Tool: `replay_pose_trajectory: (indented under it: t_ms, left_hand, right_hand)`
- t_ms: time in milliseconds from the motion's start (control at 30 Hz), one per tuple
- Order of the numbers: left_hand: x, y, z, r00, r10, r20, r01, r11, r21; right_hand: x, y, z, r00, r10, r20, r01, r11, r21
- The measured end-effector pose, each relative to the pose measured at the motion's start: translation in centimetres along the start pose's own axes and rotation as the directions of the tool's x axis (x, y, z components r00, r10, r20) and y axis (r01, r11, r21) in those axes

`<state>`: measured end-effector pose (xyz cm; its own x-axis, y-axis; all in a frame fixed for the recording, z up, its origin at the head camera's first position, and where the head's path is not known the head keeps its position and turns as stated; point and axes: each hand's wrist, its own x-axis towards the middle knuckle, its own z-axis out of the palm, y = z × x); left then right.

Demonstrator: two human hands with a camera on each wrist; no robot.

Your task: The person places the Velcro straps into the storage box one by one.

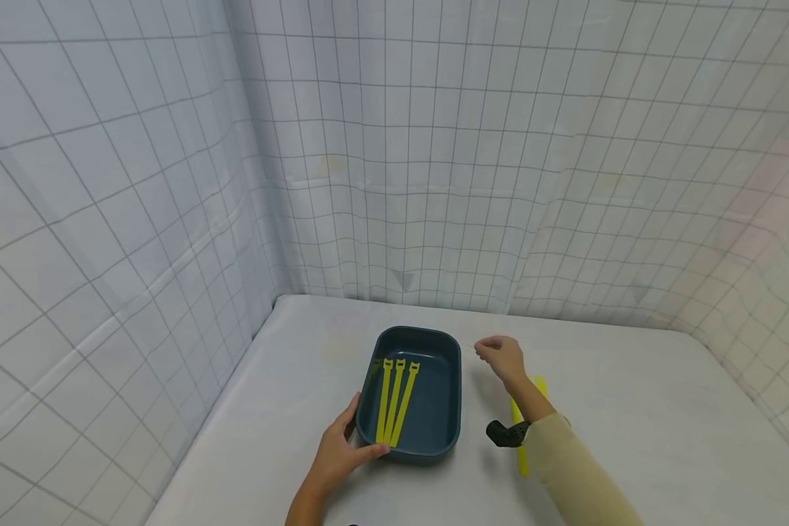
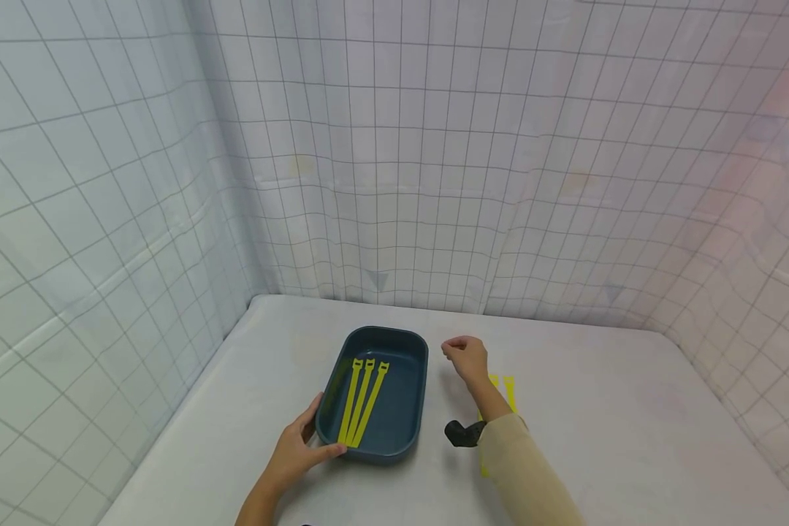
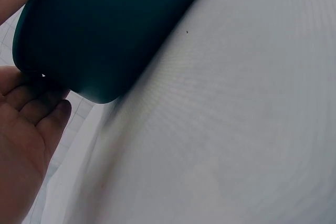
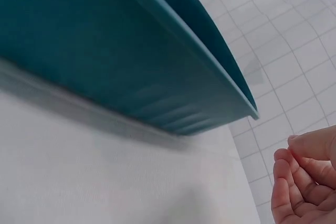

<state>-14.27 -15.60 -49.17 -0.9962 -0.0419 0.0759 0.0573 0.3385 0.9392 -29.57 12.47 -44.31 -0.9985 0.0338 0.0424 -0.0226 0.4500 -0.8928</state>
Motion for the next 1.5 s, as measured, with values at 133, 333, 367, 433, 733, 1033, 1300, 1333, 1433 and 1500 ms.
replay_pose_trajectory:
  t_ms: [133, 333, 367, 433, 733, 1033, 1300, 1333, 1433, 1500]
  left_hand:
    - [-0.1, 0.0, 0.0, 1.0, -0.006, -0.009, 0.006, 1.0, 0.019]
    - [-0.1, -0.2, 0.0, 1.0, -0.02, -0.023, 0.021, 0.999, 0.038]
    - [-0.1, -0.2, 0.0, 1.0, -0.02, -0.022, 0.021, 0.999, 0.038]
    - [-0.1, -0.2, 0.1, 0.999, -0.027, -0.024, 0.028, 0.999, 0.037]
    - [-0.3, -0.1, 0.0, 0.999, -0.039, -0.022, 0.04, 0.999, 0.026]
    - [-0.2, -0.1, 0.0, 1.0, -0.02, -0.006, 0.02, 0.999, 0.026]
    - [-0.1, 0.1, -0.1, 1.0, -0.013, -0.004, 0.013, 1.0, 0.019]
    - [-0.1, 0.2, -0.1, 1.0, -0.01, -0.005, 0.01, 1.0, 0.02]
    - [-0.2, 0.3, 0.0, 1.0, -0.003, -0.006, 0.003, 1.0, 0.013]
    - [-0.1, 0.3, 0.0, 1.0, -0.002, -0.005, 0.002, 1.0, 0.009]
  right_hand:
    - [-0.1, 0.7, -0.5, 1.0, 0.013, -0.003, -0.013, 1.0, -0.004]
    - [-0.2, 1.7, -1.3, 1.0, 0.007, -0.03, -0.008, 1.0, -0.028]
    - [-0.2, 1.8, -1.5, 0.999, 0.01, -0.031, -0.011, 0.999, -0.031]
    - [-0.2, 2.1, -1.7, 0.999, 0.018, -0.037, -0.019, 0.999, -0.044]
    - [-0.5, 3.9, -2.8, 0.996, -0.02, -0.083, 0.004, 0.981, -0.192]
    - [-0.7, 5.6, -3.3, 0.993, 0.017, -0.119, -0.043, 0.973, -0.225]
    - [-0.5, 6.1, -3.4, 0.99, 0.028, -0.137, -0.061, 0.969, -0.241]
    - [-0.5, 6.2, -3.4, 0.991, 0.031, -0.133, -0.063, 0.968, -0.242]
    - [-0.3, 6.5, -3.3, 0.993, 0.021, -0.116, -0.049, 0.969, -0.242]
    - [-0.2, 6.7, -3.3, 0.994, -0.005, -0.108, -0.022, 0.968, -0.249]
